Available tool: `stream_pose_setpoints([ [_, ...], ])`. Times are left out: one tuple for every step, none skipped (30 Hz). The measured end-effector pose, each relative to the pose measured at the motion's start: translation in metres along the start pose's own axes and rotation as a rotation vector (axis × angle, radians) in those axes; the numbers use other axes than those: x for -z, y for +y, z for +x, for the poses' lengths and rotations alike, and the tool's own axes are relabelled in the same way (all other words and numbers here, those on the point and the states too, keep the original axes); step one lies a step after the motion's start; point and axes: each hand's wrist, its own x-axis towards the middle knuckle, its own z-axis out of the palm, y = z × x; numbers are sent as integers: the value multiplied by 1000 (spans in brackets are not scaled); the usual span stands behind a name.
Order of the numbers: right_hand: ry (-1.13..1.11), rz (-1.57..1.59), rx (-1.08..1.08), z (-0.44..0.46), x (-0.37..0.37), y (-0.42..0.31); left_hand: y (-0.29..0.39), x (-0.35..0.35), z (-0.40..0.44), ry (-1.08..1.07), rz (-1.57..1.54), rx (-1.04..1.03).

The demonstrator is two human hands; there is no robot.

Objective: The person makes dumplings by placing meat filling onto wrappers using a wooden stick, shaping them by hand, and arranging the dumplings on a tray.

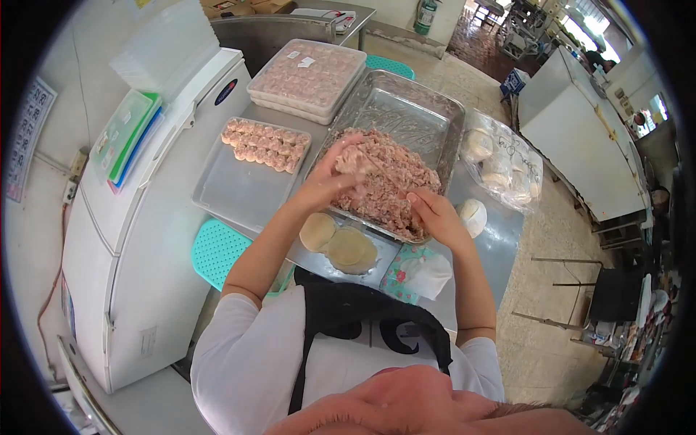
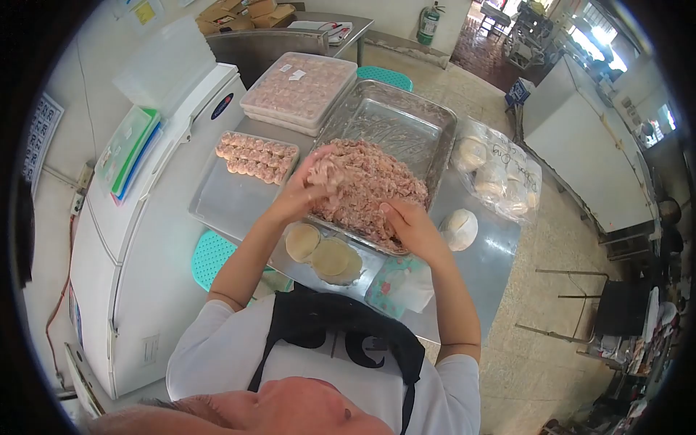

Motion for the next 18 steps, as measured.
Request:
stream_pose_setpoints([
  [-17, -12, 20, -4, 5, -7, 4, -2, -1, -10, 223, -101],
  [-36, -23, 40, -11, 9, -15, 11, -6, 1, -17, 503, -296],
  [-54, -34, 61, -15, 12, -20, 13, -5, 2, -71, 633, -356],
  [-41, -67, 111, -17, 11, -22, 16, -5, 4, -121, 756, -424],
  [-26, -99, 159, -18, 9, -24, 16, -2, 5, -219, 724, -358],
  [-9, -132, 205, -19, 7, -25, 16, 2, 6, -319, 689, -292],
  [-3, -118, 262, -17, 4, -20, 10, 8, 8, -323, 722, -305],
  [3, -104, 319, -12, -4, -9, 0, 16, 10, -327, 755, -317],
  [9, -90, 376, -7, -10, 2, -5, 19, 11, -331, 787, -331],
  [0, -122, 380, 0, -10, 16, -6, 18, 9, -321, 858, -314],
  [-8, -155, 384, 7, -7, 31, -6, 15, 9, -311, 928, -298],
  [-15, -188, 387, 9, -3, 31, -6, 13, 8, -301, 998, -283],
  [79, -319, 352, 5, -4, 31, -12, 13, 8, -209, 966, -229],
  [172, -452, 317, 1, -6, 30, -23, 16, 10, -115, 933, -178],
  [267, -585, 285, -3, -8, 24, -33, 21, 13, -18, 898, -130],
  [323, -585, 332, -7, -17, 20, -39, 25, 15, -33, 875, -85],
  [379, -583, 378, -12, -30, 15, -46, 29, 17, -50, 849, -39],
  [432, -579, 420, -15, -37, 14, -54, 33, 19, -69, 822, 10],
])
